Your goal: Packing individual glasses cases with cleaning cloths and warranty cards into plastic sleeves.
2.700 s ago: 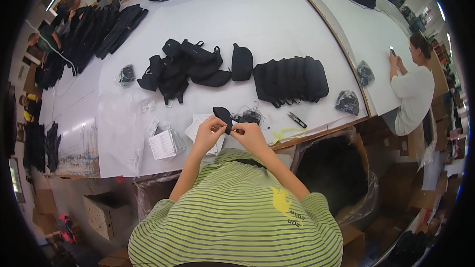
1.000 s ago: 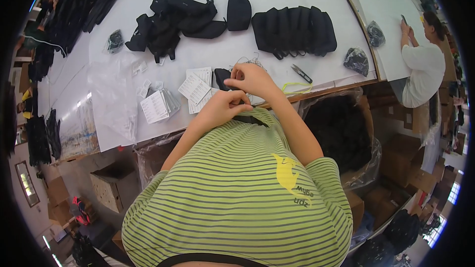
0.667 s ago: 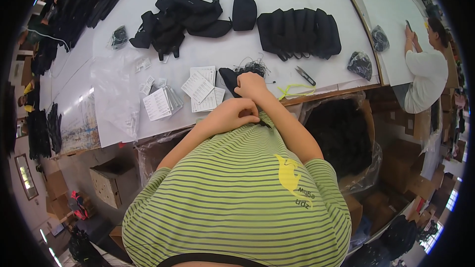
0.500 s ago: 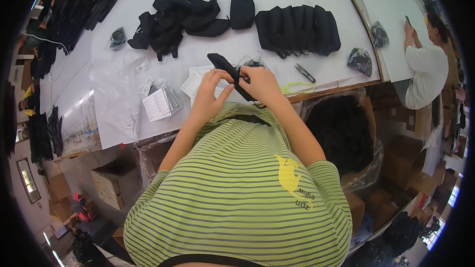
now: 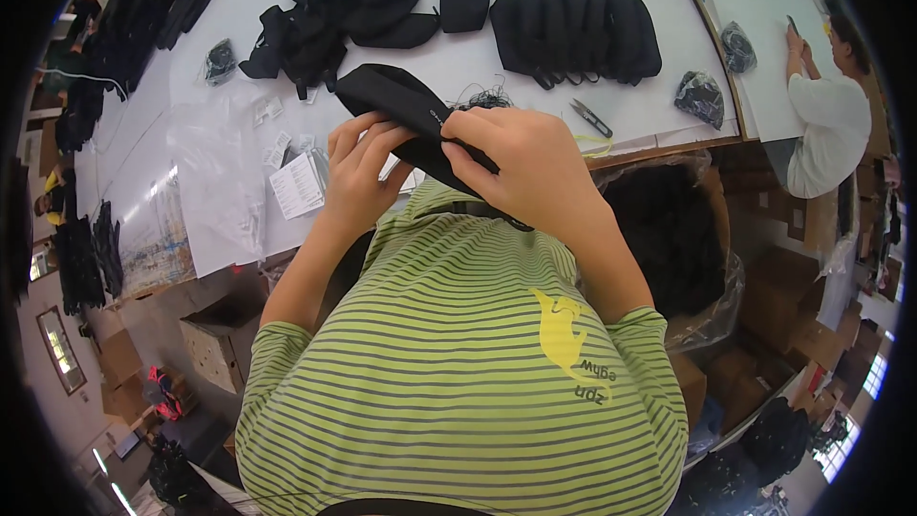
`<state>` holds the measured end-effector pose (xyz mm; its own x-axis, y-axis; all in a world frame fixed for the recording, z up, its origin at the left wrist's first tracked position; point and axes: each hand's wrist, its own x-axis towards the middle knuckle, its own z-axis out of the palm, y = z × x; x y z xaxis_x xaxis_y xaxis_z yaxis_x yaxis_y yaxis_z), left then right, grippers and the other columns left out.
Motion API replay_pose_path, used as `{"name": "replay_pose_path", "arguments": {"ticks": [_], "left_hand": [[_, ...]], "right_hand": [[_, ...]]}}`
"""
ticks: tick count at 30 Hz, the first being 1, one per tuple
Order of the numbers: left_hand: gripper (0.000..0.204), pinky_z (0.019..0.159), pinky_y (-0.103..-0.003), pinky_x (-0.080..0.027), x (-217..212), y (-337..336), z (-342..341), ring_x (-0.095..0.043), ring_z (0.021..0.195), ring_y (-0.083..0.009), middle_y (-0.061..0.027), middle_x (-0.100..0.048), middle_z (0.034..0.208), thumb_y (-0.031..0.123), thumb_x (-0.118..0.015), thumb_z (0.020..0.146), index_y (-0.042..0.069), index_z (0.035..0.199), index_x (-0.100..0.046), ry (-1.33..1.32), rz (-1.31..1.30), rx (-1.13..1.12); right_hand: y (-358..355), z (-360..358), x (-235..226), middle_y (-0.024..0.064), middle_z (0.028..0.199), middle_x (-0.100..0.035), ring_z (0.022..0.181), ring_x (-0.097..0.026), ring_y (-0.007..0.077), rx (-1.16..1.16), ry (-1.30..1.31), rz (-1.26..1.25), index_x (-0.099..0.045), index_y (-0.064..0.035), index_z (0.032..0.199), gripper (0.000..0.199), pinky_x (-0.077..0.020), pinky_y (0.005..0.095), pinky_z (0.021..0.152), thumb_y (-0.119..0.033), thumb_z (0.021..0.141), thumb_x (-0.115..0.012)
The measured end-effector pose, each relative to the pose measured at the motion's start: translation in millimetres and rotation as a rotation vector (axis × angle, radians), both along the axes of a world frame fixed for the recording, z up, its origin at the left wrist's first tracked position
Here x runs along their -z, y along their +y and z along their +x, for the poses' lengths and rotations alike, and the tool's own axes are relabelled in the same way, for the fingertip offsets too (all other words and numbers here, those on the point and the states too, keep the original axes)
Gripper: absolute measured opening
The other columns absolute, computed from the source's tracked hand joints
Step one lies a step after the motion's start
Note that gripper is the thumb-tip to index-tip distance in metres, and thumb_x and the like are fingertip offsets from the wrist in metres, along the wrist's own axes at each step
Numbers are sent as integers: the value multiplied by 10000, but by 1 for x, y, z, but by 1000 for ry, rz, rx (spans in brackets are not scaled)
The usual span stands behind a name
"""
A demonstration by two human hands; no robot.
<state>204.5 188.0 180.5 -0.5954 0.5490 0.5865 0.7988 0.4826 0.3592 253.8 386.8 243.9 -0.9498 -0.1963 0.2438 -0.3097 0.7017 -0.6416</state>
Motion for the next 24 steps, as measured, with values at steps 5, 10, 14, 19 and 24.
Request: {"name": "replay_pose_path", "arguments": {"ticks": [5,10,14,19,24], "left_hand": [[250,841,-325,-397,-13,-12,-1,-572,927,-187,-3,-639,909,55,-676,617,93,863,-657,72,-50,104],[221,790,-327,-428,-20,-12,4,-583,880,-187,-7,-635,871,42,-664,614,83,831,-652,78,-38,184],[195,698,-313,-451,-22,-13,9,-575,817,-191,-13,-606,809,36,-656,608,72,797,-625,5,-83,270],[302,604,-358,-436,-23,-16,15,-580,728,-270,-108,-622,828,90,-696,655,36,936,-598,-357,-273,310],[363,584,-347,-423,-21,-36,11,-553,644,-303,-182,-596,751,293,-608,869,-6,1062,-536,-977,-460,345]], "right_hand": [[3,6,-11,87,770,-643,650,-613,246,-66,43,38,-633,-42,863,113,-473,314,584,-89,764,-664],[3,10,-14,89,736,-633,632,-605,257,-121,45,47,-623,-43,856,117,-461,313,559,-91,760,-669],[2,7,-10,88,709,-619,623,-602,242,-116,17,21,-619,-37,855,113,-457,302,552,-96,769,-660],[7,-17,22,44,702,-635,649,-609,125,-37,-257,-178,-628,-26,865,115,-467,252,606,-138,850,-607],[49,-18,92,115,1273,-502,1194,-451,194,-241,-1092,-509,-400,-38,1356,555,-359,340,1003,-274,890,-586]]}}
